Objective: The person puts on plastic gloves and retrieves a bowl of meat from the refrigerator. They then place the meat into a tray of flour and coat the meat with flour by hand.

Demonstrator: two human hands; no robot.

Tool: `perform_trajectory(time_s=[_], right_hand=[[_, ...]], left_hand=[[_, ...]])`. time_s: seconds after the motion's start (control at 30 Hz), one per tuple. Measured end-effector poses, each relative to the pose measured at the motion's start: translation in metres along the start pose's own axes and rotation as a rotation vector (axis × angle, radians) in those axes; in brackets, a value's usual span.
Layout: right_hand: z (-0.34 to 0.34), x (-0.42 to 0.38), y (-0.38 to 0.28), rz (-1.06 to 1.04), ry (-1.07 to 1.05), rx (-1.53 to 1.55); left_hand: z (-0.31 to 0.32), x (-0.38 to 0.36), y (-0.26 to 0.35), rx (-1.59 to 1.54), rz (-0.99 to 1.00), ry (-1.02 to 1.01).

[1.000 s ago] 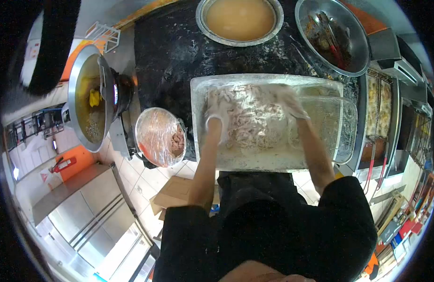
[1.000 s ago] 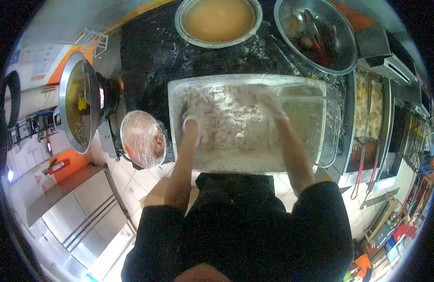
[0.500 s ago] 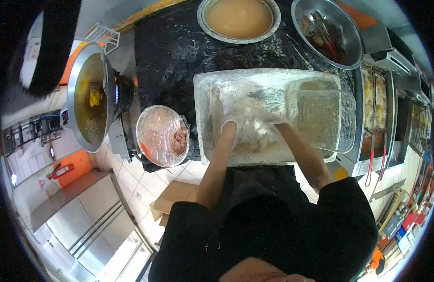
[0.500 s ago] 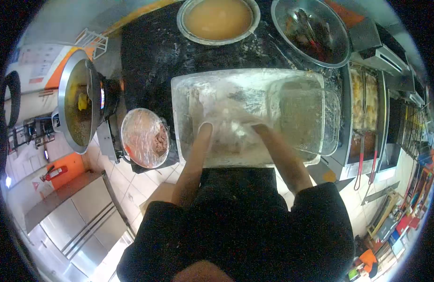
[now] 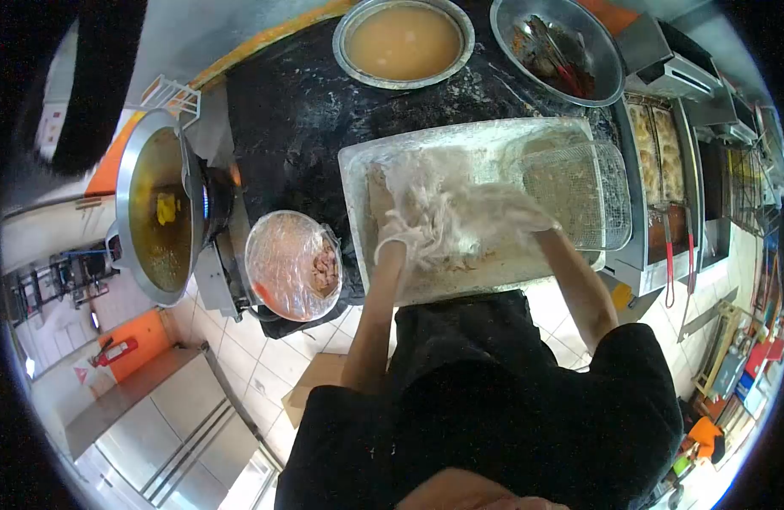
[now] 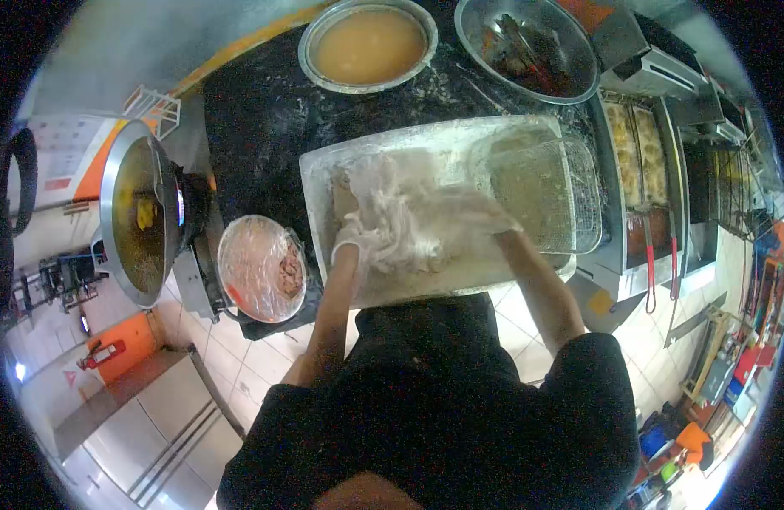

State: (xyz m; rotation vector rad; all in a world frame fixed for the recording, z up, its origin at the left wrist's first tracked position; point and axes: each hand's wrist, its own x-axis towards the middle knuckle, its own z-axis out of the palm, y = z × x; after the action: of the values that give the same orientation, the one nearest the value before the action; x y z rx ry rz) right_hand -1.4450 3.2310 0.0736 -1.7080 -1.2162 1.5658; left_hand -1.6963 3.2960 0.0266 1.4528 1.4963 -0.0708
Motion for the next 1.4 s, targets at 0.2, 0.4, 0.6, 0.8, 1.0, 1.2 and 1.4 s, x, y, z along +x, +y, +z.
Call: perform_trajectory(time_s=[0.2,0.4,0.6,0.8,1.0,1.2,1.4], right_hand=[[0.015,0.101,0.034,-0.085,0.037,0.183],[0.028,0.06,-0.019,0.009,-0.24,0.114],[0.023,0.032,0.062,0.056,-0.164,0.371],[0.044,0.074,0.073,-0.002,-0.029,0.557],[0.019,0.02,0.004,-0.103,0.035,0.129],[-0.035,0.118,0.137,-0.231,0.15,0.017],[0.052,0.118,0.022,-0.163,0.062,0.126]], left_hand=[[0.028,0.068,0.013,0.017,0.039,0.415],[0.001,0.034,-0.001,-0.026,0.112,0.064],[0.02,0.016,0.0,0.329,0.373,-0.018],[0.029,0.037,0.008,-0.319,-0.033,-0.179],[0.026,0.055,-0.035,-0.451,-0.025,-0.222],[-0.019,0.022,0.034,-0.071,-0.183,0.126],[0.025,0.089,0.033,-0.311,-0.004,0.227]])
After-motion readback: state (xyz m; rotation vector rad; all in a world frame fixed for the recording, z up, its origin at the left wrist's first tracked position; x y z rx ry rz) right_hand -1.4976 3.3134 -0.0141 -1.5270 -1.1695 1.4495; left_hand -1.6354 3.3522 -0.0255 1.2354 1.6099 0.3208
